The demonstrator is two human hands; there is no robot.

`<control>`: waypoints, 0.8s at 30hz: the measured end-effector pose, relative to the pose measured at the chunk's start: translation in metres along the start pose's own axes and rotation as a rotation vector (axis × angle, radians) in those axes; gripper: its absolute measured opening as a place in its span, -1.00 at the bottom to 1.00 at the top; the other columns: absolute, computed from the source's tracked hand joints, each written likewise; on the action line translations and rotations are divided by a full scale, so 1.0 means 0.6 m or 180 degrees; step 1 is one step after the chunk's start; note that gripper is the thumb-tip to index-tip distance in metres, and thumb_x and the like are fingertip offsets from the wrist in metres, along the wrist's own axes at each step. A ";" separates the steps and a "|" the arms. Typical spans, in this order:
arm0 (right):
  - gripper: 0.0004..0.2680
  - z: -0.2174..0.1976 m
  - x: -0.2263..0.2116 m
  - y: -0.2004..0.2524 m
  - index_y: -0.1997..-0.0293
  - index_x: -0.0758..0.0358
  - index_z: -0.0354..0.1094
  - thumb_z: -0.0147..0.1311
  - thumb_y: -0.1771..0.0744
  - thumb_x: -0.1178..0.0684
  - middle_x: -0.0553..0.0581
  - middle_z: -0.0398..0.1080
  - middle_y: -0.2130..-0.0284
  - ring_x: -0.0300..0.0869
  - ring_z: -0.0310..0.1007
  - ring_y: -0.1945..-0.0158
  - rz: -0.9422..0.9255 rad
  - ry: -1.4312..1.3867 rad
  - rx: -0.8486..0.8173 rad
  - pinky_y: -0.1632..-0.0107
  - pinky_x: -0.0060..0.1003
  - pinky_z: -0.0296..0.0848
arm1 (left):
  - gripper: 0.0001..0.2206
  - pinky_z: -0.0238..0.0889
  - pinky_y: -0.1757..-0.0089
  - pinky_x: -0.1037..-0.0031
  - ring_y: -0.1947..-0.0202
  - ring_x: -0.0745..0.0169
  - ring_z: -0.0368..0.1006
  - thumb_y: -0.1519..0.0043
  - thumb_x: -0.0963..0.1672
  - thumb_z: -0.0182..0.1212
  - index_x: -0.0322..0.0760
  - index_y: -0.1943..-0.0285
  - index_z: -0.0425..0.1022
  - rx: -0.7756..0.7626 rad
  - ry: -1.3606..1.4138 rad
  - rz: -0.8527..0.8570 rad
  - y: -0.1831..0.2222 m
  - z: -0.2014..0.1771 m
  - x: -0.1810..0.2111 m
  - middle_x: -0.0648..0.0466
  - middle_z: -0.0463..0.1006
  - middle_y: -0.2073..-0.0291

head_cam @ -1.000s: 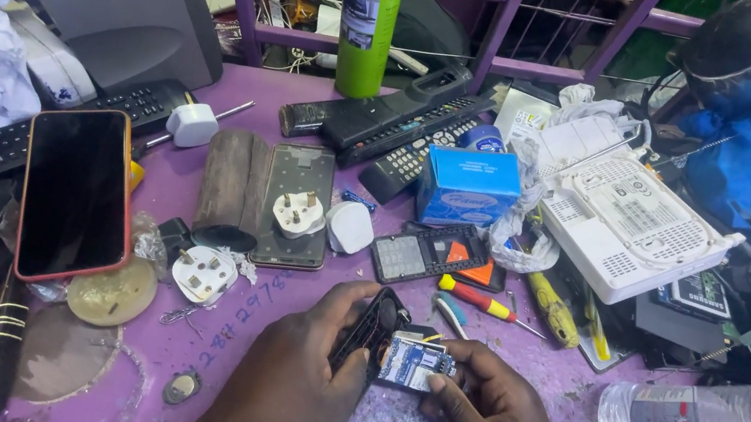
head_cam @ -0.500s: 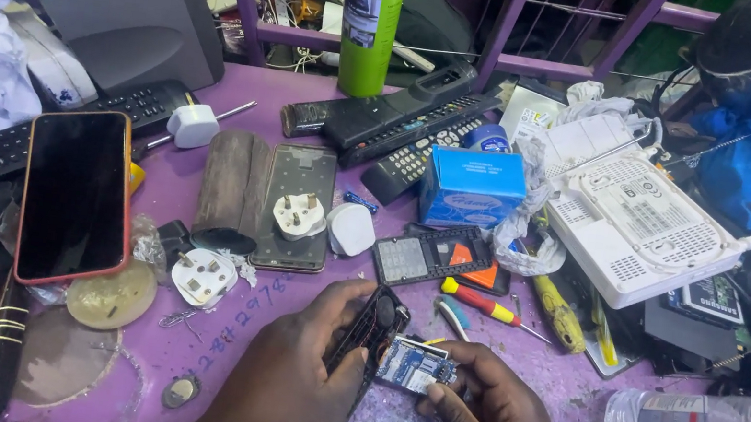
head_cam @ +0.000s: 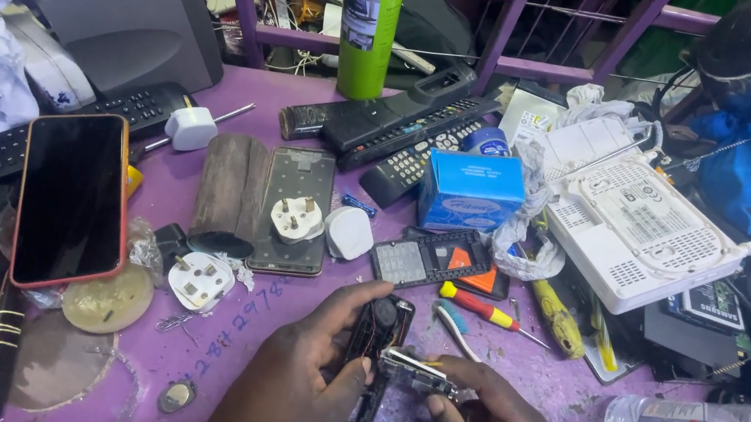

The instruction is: Cleaning and disassembling a mobile phone for repair on a cluttered workbench.

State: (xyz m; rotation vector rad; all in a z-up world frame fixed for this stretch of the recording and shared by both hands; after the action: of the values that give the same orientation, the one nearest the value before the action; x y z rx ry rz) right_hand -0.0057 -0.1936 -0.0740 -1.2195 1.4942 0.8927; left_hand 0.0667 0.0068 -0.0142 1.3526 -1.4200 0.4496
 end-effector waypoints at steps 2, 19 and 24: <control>-0.80 0.000 -0.042 0.001 0.04 0.01 0.63 0.27 -0.27 0.01 -0.13 0.67 0.32 -0.45 0.05 0.71 -0.0858 0.0732 0.0141 0.62 -0.55 0.06 | -0.38 0.57 0.43 0.54 0.24 0.36 0.77 -0.16 -0.20 0.08 0.41 -0.41 0.47 -0.0129 0.0507 -0.0196 0.005 0.004 0.008 0.18 0.73 -0.17; -0.67 0.011 -0.062 0.013 -0.05 -0.21 0.62 0.42 -0.20 0.03 -0.22 0.53 0.24 -0.45 0.21 0.65 -0.1072 0.1332 0.0055 0.49 -0.58 0.25 | -0.56 0.66 0.25 0.43 0.34 0.10 0.75 -0.21 -0.31 0.04 -0.25 -0.27 0.57 -0.0197 0.2030 -0.0056 -0.014 0.032 -0.021 -0.25 0.82 0.31; -0.67 0.015 -0.063 0.013 -0.04 -0.16 0.63 0.41 -0.20 0.13 -0.19 0.50 0.27 -0.47 0.44 0.57 -0.1064 0.1281 -0.0121 0.46 -0.59 0.38 | -0.53 0.68 0.23 0.37 0.30 0.01 0.77 -0.20 -0.32 0.01 -0.28 -0.30 0.54 -0.0285 0.2159 -0.0193 -0.009 0.031 -0.017 -0.29 0.82 0.25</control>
State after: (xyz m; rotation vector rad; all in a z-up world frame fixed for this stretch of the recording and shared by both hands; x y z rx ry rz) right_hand -0.0101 -0.1737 -0.0398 -1.6902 1.5191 0.4705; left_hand 0.0612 -0.0052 -0.0313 1.0256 -0.8245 0.7137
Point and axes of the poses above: each hand's wrist, its own y-axis away from the middle knuckle, its own z-axis out of the palm, x = y × z, the point moved 6 cm from there along -y, towards the middle knuckle
